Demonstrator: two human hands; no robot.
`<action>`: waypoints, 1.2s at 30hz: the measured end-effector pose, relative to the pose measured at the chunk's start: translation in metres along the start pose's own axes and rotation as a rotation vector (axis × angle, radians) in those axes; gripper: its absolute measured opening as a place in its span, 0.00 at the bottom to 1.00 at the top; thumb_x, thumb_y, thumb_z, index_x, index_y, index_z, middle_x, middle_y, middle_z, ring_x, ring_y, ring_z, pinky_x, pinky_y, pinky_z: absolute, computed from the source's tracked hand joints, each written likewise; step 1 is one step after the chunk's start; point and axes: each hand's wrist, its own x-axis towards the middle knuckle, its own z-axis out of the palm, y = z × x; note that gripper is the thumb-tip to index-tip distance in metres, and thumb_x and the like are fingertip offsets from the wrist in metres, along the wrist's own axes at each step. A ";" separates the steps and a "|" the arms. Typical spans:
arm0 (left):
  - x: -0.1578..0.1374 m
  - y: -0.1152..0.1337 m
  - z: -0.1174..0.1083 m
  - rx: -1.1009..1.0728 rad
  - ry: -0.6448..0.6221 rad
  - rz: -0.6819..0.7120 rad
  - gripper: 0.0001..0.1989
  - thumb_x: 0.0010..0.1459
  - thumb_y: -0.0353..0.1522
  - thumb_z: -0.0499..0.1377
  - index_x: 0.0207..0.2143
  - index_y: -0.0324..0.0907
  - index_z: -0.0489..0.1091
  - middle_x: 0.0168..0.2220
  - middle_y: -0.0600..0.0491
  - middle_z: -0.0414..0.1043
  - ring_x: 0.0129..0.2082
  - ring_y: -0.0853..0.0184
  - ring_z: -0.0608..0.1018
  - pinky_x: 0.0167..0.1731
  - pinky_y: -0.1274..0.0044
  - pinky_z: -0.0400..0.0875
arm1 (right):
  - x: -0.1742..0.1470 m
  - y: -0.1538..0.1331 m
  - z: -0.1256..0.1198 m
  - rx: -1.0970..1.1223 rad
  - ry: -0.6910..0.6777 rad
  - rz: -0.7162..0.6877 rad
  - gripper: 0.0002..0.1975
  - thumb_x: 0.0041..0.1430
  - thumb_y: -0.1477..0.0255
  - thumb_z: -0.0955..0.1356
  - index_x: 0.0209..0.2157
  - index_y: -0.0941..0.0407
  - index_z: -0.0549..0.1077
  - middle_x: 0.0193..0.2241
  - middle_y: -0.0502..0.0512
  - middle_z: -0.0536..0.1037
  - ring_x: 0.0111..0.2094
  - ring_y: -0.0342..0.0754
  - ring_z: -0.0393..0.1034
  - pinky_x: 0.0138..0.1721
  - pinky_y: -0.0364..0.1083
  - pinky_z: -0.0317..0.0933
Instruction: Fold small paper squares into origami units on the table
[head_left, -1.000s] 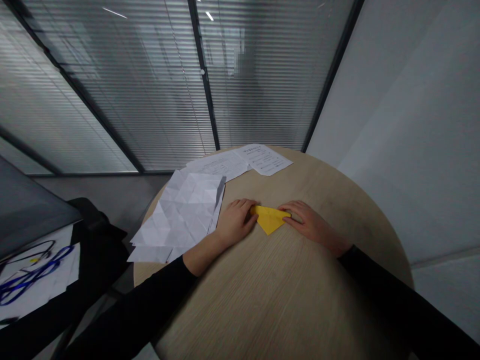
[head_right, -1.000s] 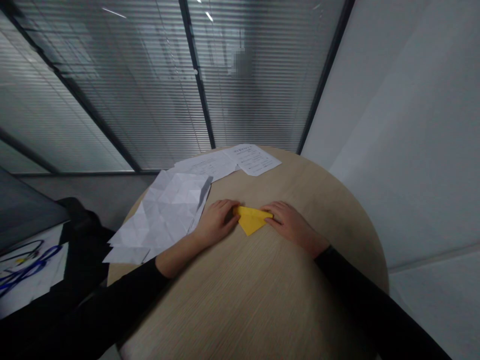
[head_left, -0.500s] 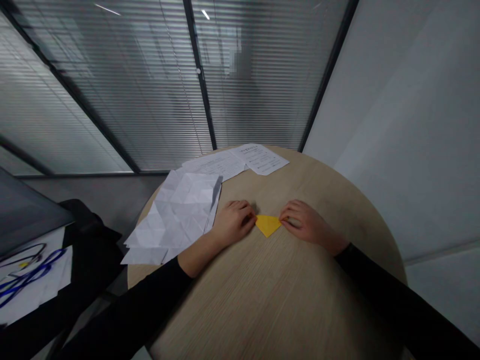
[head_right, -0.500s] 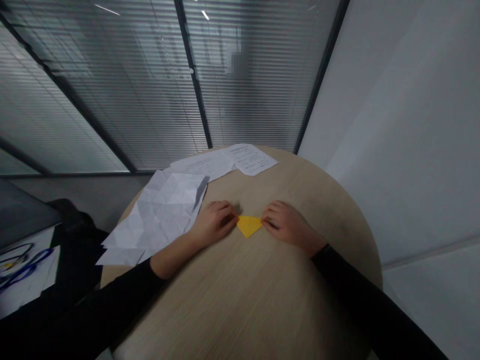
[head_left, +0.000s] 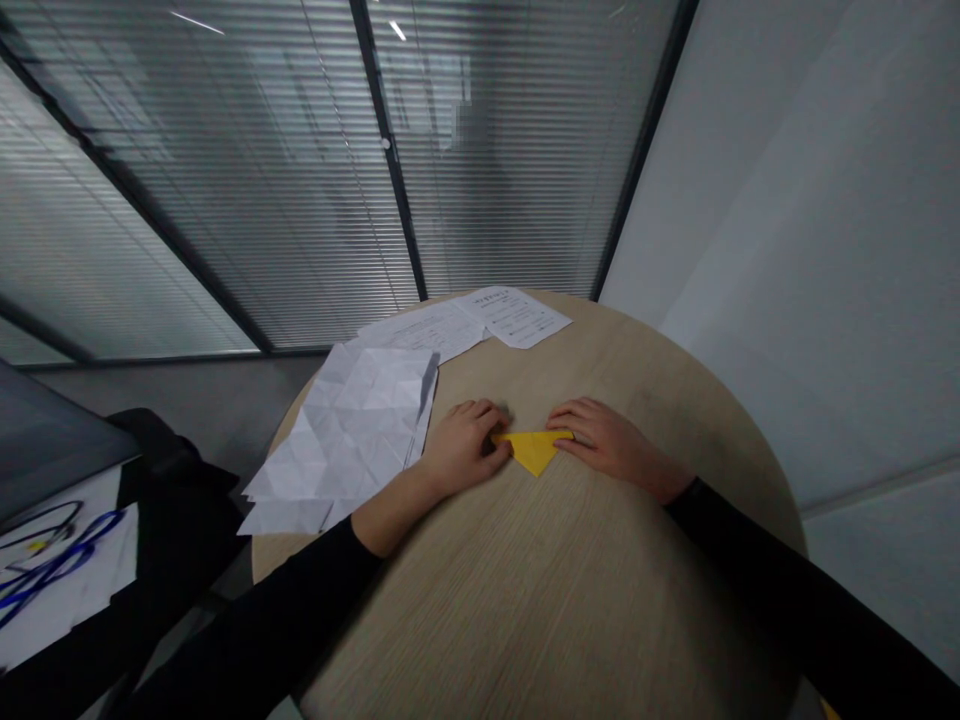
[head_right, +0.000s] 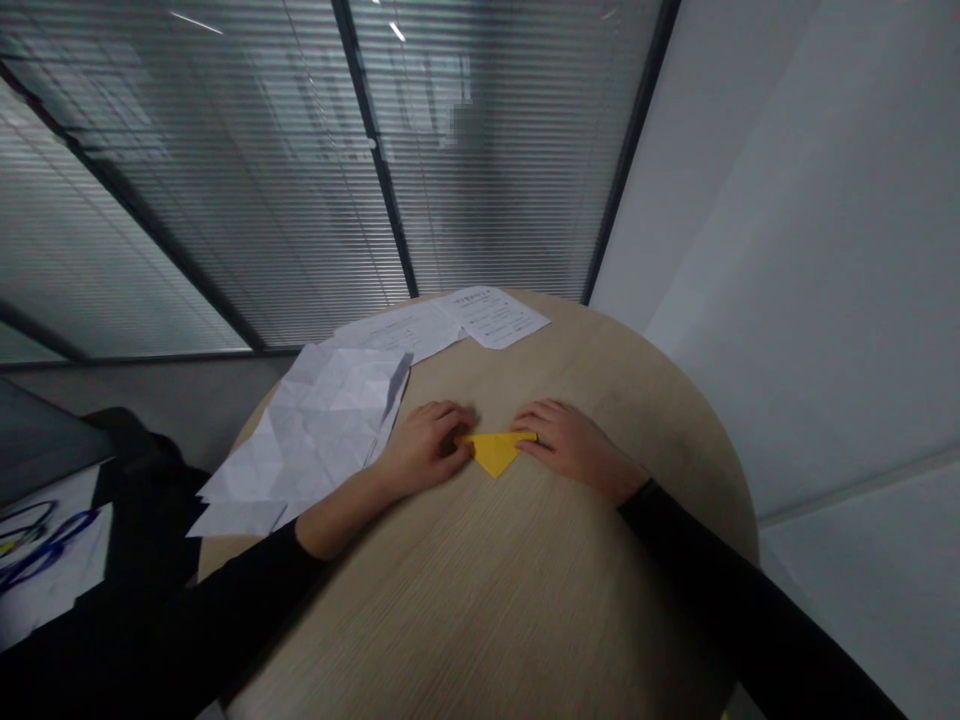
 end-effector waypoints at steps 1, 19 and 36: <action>0.000 0.000 0.000 -0.011 -0.003 0.011 0.11 0.68 0.34 0.67 0.52 0.44 0.78 0.53 0.43 0.83 0.52 0.49 0.84 0.56 0.56 0.78 | 0.000 0.000 0.000 0.005 0.001 0.001 0.10 0.82 0.66 0.73 0.60 0.46 0.84 0.56 0.59 0.87 0.58 0.60 0.82 0.60 0.63 0.76; -0.001 0.004 0.000 -0.264 0.059 0.084 0.06 0.77 0.38 0.64 0.45 0.46 0.75 0.45 0.49 0.84 0.45 0.58 0.84 0.52 0.61 0.76 | 0.008 -0.020 -0.003 -0.083 0.128 0.010 0.04 0.74 0.71 0.77 0.47 0.49 0.82 0.49 0.58 0.85 0.53 0.60 0.79 0.57 0.61 0.73; 0.000 0.013 -0.005 -0.609 0.025 0.214 0.19 0.74 0.36 0.71 0.64 0.47 0.79 0.59 0.40 0.79 0.62 0.53 0.82 0.65 0.57 0.80 | 0.008 -0.026 -0.006 0.007 0.256 -0.001 0.05 0.79 0.67 0.74 0.47 0.43 0.85 0.43 0.51 0.90 0.45 0.57 0.83 0.72 0.70 0.69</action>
